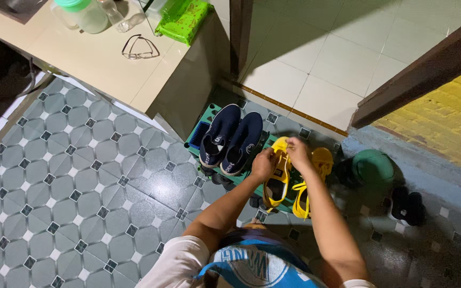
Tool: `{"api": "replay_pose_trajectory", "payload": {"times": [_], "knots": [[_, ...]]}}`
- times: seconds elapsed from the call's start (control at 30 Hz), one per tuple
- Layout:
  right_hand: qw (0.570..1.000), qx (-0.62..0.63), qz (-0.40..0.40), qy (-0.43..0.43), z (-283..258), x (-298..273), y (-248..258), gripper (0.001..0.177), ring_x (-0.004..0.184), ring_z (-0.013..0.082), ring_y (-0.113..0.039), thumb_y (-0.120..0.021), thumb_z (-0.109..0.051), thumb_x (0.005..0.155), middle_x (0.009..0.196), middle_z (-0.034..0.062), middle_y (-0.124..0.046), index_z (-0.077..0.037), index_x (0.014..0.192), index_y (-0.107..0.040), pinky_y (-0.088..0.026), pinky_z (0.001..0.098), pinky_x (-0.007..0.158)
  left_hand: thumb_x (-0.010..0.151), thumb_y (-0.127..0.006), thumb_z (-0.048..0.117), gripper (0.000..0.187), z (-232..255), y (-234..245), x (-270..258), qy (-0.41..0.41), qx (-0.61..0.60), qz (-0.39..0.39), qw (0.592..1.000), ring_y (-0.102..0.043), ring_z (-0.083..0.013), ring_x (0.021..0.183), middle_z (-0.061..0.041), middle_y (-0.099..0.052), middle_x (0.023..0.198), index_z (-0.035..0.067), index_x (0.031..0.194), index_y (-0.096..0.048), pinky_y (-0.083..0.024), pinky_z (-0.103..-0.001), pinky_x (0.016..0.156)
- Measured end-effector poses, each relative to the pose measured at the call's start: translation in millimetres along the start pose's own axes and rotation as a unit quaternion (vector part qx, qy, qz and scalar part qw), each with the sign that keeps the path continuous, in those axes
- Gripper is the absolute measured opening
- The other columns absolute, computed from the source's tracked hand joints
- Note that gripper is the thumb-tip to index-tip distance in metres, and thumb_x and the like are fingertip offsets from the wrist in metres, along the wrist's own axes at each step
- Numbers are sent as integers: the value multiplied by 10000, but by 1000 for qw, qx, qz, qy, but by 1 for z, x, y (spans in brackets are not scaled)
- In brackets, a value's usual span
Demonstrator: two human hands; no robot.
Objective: The person unlaces a pair of yellow sneakers, removes the laces, briefly uses a blue brush on the shoes, and then relaces the sneakers. The shoes remain on a green plastic stand during the process.
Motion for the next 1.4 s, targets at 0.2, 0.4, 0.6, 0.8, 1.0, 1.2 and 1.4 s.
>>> {"api": "replay_pose_trajectory", "payload": {"times": [0.2, 0.4, 0.6, 0.8, 1.0, 1.2, 1.4], "knots": [[988, -150, -12, -34, 22, -26, -6, 517, 1129, 414, -644, -804, -80, 734, 1197, 214, -692, -79, 1233, -667, -514, 446, 958, 933, -670, 269, 238, -10, -3, 4, 31, -22, -3, 999, -667, -441, 924, -213, -710, 974, 76, 1071, -655, -519, -519, 772], [971, -170, -55, -159, 24, -26, -7, 625, 1218, 390, -625, -722, -96, 806, 1299, 215, -667, -140, 1413, -581, -502, 439, 1029, 974, -640, 233, 197, -18, -6, 20, 50, -79, 43, 995, -695, -387, 840, -187, -718, 891, 45, 1033, -625, -534, -469, 715], [975, -176, -53, -126, 14, -28, -1, 627, 1252, 391, -595, -745, -92, 784, 1371, 198, -632, -113, 1387, -573, -474, 434, 1048, 1003, -535, 143, 81, -26, 2, 38, 157, -336, 39, 928, -659, -112, 634, -31, -677, 807, 64, 1003, -549, -515, -297, 527], [960, -174, -89, -198, 5, -31, 3, 680, 1259, 377, -599, -749, -125, 820, 1377, 182, -627, -162, 1461, -527, -477, 439, 1053, 1036, -557, 116, 144, -40, 19, 68, 119, -422, 126, 890, -606, -126, 609, -95, -641, 773, 8, 944, -531, -509, -291, 542], [965, -198, -68, -157, 10, -29, 0, 649, 1230, 387, -600, -785, -152, 804, 1350, 169, -647, -154, 1413, -562, -477, 448, 1030, 1023, -547, 103, 111, -36, 57, 93, 72, -434, 182, 880, -663, -120, 688, -77, -688, 823, 12, 960, -558, -549, -268, 622], [967, -201, -62, -146, 17, -28, -3, 639, 1219, 376, -623, -780, -136, 787, 1320, 168, -672, -155, 1398, -592, -488, 436, 1040, 1041, -534, 143, 146, -20, 90, 109, 109, -449, 208, 862, -602, -149, 616, -95, -632, 743, 34, 945, -534, -502, -289, 580], [966, -200, -75, -149, 17, -29, 0, 648, 1222, 388, -611, -793, -148, 789, 1305, 187, -662, -150, 1402, -582, -480, 443, 1035, 876, -763, 144, 192, -24, 67, 77, -34, -175, 265, 948, -628, -217, 726, -115, -653, 829, 4, 922, -640, -546, -382, 669]]}}
Point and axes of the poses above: each hand's wrist, its own x-axis towards the middle knuckle, its own y-axis out of the back of the hand, z = x × y, the point moved 2 cm from there along x, towards the middle knuckle
